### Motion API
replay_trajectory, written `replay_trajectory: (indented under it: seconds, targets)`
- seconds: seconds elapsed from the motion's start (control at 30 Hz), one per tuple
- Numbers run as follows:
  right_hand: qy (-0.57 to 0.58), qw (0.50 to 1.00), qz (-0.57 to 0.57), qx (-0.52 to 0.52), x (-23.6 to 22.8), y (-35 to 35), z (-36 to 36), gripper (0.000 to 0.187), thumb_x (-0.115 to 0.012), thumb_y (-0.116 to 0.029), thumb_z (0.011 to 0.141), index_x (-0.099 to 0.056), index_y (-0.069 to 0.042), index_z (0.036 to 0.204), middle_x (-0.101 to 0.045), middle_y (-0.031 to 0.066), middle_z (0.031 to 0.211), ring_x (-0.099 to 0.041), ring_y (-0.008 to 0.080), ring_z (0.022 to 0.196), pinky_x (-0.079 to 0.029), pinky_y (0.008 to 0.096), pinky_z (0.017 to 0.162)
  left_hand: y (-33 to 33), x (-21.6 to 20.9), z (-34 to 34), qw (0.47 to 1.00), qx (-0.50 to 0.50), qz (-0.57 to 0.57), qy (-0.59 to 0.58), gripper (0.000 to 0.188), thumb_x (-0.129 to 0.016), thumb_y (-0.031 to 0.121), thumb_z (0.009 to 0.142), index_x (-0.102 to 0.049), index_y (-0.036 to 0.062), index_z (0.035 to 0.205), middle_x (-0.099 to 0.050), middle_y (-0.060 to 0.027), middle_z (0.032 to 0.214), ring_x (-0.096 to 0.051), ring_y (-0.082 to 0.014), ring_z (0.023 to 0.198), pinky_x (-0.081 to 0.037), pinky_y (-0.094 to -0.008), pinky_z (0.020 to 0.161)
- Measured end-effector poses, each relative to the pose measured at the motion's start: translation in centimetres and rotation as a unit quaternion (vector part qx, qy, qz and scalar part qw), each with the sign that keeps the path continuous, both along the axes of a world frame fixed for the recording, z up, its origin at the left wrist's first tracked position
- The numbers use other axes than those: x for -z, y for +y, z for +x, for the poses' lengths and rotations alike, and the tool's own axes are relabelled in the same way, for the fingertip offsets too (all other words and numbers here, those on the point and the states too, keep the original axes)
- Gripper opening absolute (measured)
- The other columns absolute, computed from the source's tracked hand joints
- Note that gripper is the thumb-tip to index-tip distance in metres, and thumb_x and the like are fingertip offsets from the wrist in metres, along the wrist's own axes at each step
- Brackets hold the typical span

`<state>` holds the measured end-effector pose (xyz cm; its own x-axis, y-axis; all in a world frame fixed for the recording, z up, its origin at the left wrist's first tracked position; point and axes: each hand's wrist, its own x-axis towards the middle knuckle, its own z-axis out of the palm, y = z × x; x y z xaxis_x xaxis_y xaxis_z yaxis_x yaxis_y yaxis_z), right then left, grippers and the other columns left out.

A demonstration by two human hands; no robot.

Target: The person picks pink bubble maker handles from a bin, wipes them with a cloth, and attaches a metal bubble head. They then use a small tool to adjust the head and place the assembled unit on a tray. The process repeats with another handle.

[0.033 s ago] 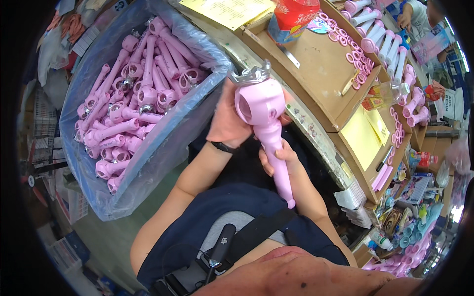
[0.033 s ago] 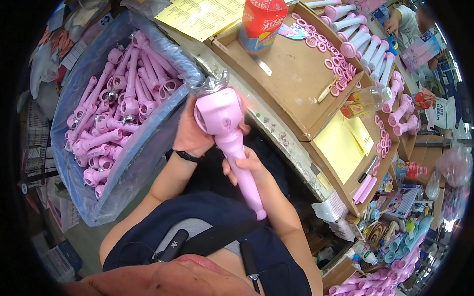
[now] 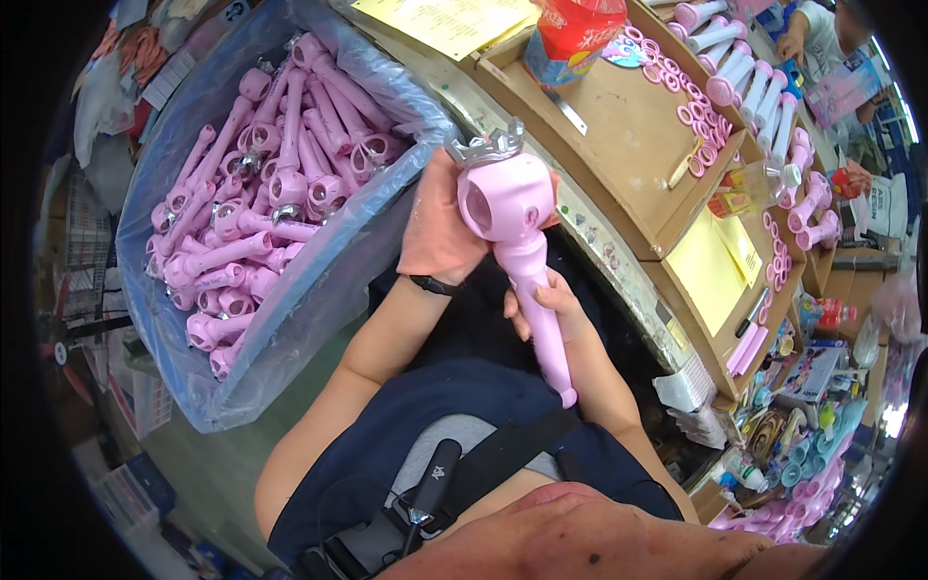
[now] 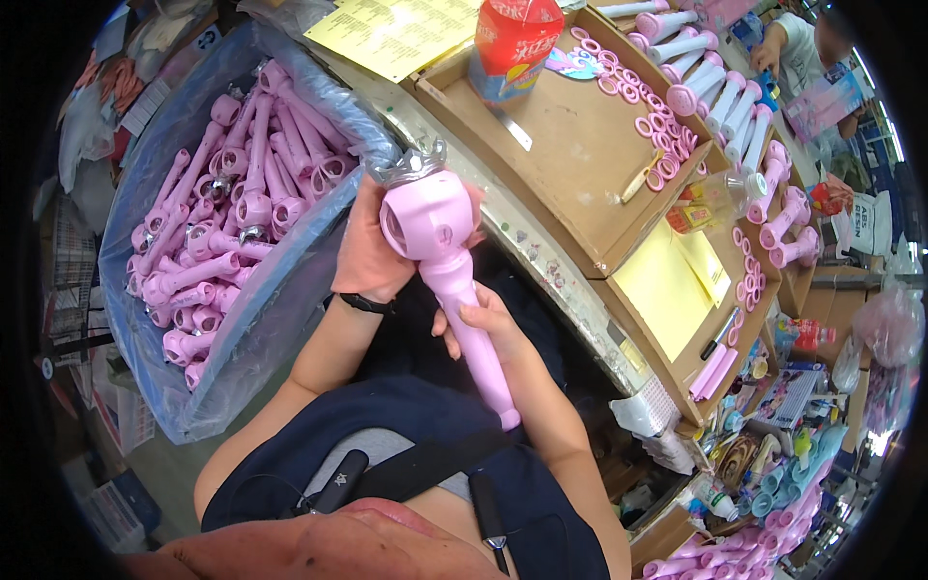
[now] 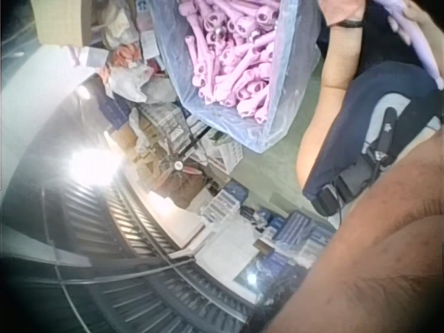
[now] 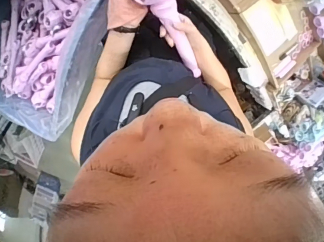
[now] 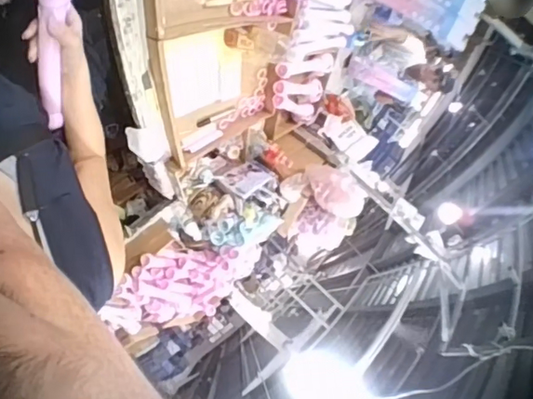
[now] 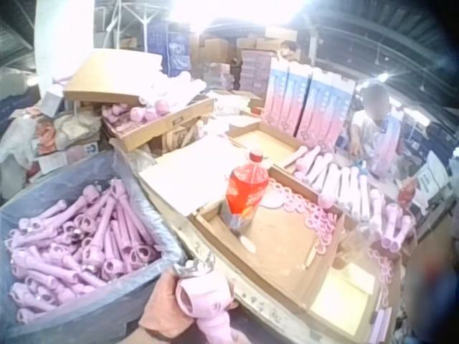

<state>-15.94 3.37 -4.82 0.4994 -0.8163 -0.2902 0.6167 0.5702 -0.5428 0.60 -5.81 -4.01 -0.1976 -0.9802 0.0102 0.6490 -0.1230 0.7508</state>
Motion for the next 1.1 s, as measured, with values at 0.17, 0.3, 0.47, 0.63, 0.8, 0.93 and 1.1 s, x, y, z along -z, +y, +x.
replay_trajectory:
  seconds: [0.17,0.3,0.47,0.63,0.8,0.93,1.1]
  targets:
    - [0.487,0.867,-0.104,-0.016,-0.9,1.6,2.0,0.048,-0.054,-0.036,0.098,-0.046,0.0,0.128,-0.068,0.0172,0.086,-0.068,0.0251,0.067,-0.053,0.0356,0.061,1.7,-3.1,-0.3,0.918,-0.237,-0.062,-0.313,0.048,-0.073,0.003,0.075,-0.05,-0.0002,0.116,-0.058,-0.0187,0.111,-0.059,-0.0328,0.102,-0.046,-0.0394,0.093]
    - [0.621,0.76,-0.188,0.013,-2.3,3.2,2.7,0.045,-0.053,-0.035,0.097,-0.044,-0.001,0.126,-0.065,0.0284,0.092,-0.064,0.0467,0.081,-0.051,0.0494,0.069,1.0,-6.4,0.4,0.789,-0.11,-0.063,-0.601,0.045,-0.067,0.008,0.082,-0.05,0.0004,0.123,-0.059,-0.0186,0.115,-0.057,-0.0371,0.109,-0.044,-0.0403,0.095]
    - [0.647,0.734,-0.204,0.013,-3.1,3.2,2.9,0.044,-0.054,-0.033,0.097,-0.042,-0.001,0.124,-0.064,0.0296,0.094,-0.063,0.0483,0.082,-0.051,0.0509,0.069,-0.7,-6.3,-0.3,0.983,-0.078,-0.019,-0.167,0.028,-0.054,0.019,0.095,-0.051,-0.0032,0.111,-0.061,-0.0185,0.114,-0.061,-0.0262,0.104,-0.047,-0.0354,0.095]
    - [0.64,0.739,-0.209,0.03,-2.5,2.7,2.5,0.043,-0.051,-0.034,0.098,-0.042,-0.001,0.124,-0.065,0.0289,0.088,-0.063,0.0483,0.078,-0.05,0.0518,0.067,0.8,-3.2,-1.4,0.785,-0.291,-0.299,-0.458,0.027,-0.055,0.02,0.094,-0.052,-0.0011,0.11,-0.061,-0.0149,0.107,-0.061,-0.0248,0.092,-0.048,-0.0352,0.083]
    - [0.584,0.782,-0.218,0.015,-2.5,3.7,2.0,0.044,-0.05,-0.035,0.098,-0.043,-0.001,0.125,-0.065,0.0285,0.091,-0.064,0.0479,0.082,-0.05,0.0507,0.068,0.4,-3.2,0.7,0.803,-0.221,-0.285,-0.475,0.046,-0.065,0.025,0.088,-0.047,-0.0036,0.119,-0.063,-0.017,0.102,-0.063,-0.0303,0.092,-0.05,-0.0366,0.084]
    - [0.616,0.753,-0.228,0.029,-2.7,3.5,2.4,0.044,-0.049,-0.036,0.099,-0.044,-0.001,0.126,-0.065,0.0275,0.091,-0.064,0.0472,0.082,-0.051,0.0483,0.07,1.5,-4.1,-0.2,0.791,-0.264,-0.299,-0.464,0.061,-0.07,0.022,0.083,-0.041,-0.0058,0.13,-0.064,-0.0202,0.108,-0.064,-0.0336,0.099,-0.05,-0.0359,0.086]
    - [0.583,0.788,-0.196,-0.016,-2.9,3.5,1.6,0.042,-0.048,-0.033,0.1,-0.042,0.0,0.126,-0.065,0.0238,0.086,-0.067,0.0409,0.075,-0.052,0.044,0.065,2.3,-4.4,1.2,0.795,-0.2,-0.27,-0.505,0.068,-0.073,0.015,0.079,-0.04,-0.0029,0.136,-0.057,-0.0184,0.125,-0.053,-0.0343,0.116,-0.039,-0.0399,0.101]
